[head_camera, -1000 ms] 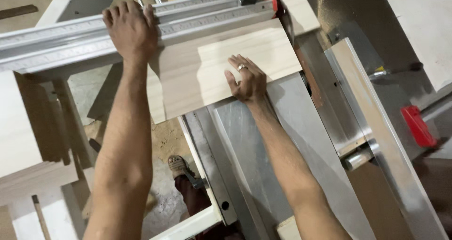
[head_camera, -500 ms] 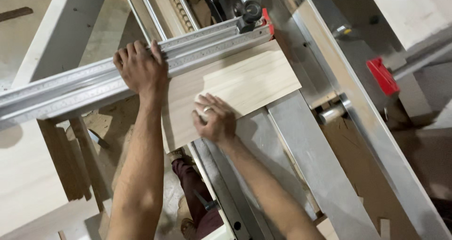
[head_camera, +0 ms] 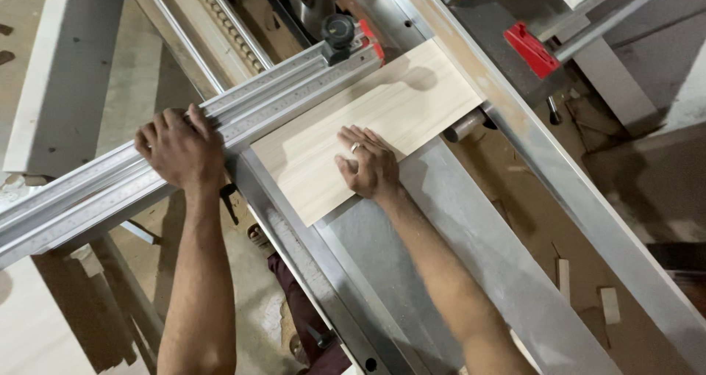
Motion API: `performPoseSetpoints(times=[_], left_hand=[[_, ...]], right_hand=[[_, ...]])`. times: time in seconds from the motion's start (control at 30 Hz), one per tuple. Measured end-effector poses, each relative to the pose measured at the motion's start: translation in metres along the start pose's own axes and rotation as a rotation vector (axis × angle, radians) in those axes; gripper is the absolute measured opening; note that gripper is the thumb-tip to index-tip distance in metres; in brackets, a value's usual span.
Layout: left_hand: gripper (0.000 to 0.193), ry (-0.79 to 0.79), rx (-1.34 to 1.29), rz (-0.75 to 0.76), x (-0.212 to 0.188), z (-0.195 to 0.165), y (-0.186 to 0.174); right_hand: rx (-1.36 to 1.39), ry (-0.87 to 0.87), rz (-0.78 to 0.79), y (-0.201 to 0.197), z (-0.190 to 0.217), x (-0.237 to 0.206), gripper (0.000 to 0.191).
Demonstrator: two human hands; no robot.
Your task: The person repeatedly feeds rectangular wooden boards through a table saw, using a metal fence as a guide. The boards are pushed through the blade and collected on the far side of the table.
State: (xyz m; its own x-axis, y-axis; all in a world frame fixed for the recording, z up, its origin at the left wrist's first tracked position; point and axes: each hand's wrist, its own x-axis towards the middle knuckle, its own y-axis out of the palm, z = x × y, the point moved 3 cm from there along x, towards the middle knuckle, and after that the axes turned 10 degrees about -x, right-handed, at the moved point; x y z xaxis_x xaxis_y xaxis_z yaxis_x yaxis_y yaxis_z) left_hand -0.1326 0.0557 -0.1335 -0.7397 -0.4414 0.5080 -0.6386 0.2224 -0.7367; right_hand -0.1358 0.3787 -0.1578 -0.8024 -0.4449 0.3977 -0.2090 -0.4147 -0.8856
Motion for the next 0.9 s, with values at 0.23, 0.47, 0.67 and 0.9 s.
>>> performPoseSetpoints(times=[0.23,0.47,0.67,0.9], left_hand=[[0.041,0.033,0.015,-0.042,0.001,0.005,0.004],[0.042,0.080,0.021,-0.107,0.035,0.016,0.014],[0.047,0.048,0.044,-0.071,0.082,0.029,0.029],[0.041,0.125,0.046,-0.132,0.145,0.049,0.052]], right_hand=[[0.088,-0.045,-0.019,-0.006,-0.003,0.006,0.047],[0.121,-0.079,-0.047,0.007,-0.003,0.038,0.046],[0.143,-0.081,-0.036,0.031,-0.004,0.081,0.046],[0.135,-0.084,-0.023,0.063,-0.003,0.146,0.048]])
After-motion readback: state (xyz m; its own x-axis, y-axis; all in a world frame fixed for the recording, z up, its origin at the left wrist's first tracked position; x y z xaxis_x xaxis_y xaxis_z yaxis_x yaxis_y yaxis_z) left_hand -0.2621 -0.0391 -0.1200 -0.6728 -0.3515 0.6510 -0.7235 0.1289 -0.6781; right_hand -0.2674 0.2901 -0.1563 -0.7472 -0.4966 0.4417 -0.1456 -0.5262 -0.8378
